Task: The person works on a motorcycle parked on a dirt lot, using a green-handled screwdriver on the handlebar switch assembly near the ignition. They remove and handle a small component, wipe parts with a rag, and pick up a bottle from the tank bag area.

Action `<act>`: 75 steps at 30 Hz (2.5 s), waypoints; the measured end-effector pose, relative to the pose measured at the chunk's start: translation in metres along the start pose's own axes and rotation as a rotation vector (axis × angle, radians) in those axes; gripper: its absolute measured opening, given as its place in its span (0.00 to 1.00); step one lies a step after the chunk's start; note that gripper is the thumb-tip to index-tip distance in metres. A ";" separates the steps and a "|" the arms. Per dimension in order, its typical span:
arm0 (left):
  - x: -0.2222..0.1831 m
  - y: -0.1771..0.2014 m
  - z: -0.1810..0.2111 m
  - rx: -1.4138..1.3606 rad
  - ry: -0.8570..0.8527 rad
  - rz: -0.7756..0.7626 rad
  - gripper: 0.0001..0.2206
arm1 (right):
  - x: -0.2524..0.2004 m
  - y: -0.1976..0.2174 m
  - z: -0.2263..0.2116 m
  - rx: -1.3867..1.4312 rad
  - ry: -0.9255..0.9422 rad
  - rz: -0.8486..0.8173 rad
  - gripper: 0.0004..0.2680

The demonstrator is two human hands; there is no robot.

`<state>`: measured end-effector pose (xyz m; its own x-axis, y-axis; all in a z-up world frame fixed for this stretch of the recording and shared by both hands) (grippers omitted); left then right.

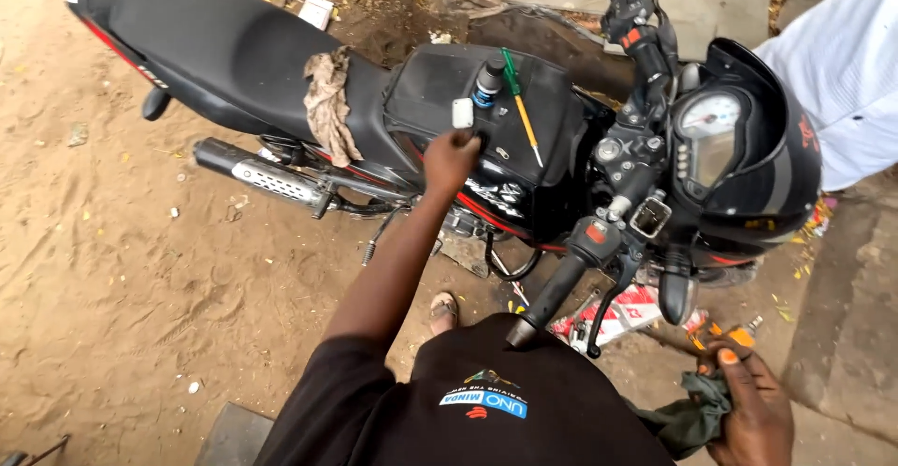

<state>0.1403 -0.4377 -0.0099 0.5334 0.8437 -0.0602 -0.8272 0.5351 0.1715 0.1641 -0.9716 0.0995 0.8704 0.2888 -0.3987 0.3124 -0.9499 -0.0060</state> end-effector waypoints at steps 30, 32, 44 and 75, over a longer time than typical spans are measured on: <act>-0.178 0.042 0.159 -0.259 -0.352 -0.152 0.24 | 0.105 -0.277 -0.175 -0.573 1.076 -0.451 0.12; -0.171 0.079 0.135 -0.186 -0.182 -0.066 0.25 | 0.167 -0.307 -0.176 -0.783 1.084 -0.333 0.20; -0.235 0.198 0.019 -0.279 0.121 0.239 0.18 | 0.304 -0.404 -0.099 -1.192 0.790 -0.283 0.21; -0.257 0.015 0.247 0.324 -0.897 -0.979 0.19 | -0.037 -0.128 -0.062 -0.542 0.816 -0.403 0.23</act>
<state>0.0346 -0.6570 0.2508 0.9045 -0.2538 0.3426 -0.0366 0.7544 0.6554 0.1150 -0.8532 0.1719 0.5936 0.7545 0.2800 0.5877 -0.6441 0.4897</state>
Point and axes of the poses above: each hand's wrist, its own x-axis towards the middle knuckle, its own y-axis out of the back of the hand, z = x × y, the point moved 1 cm from there along x, towards the middle knuckle, and after that the axes turned 8 degrees about -x, right-handed, at the moved point
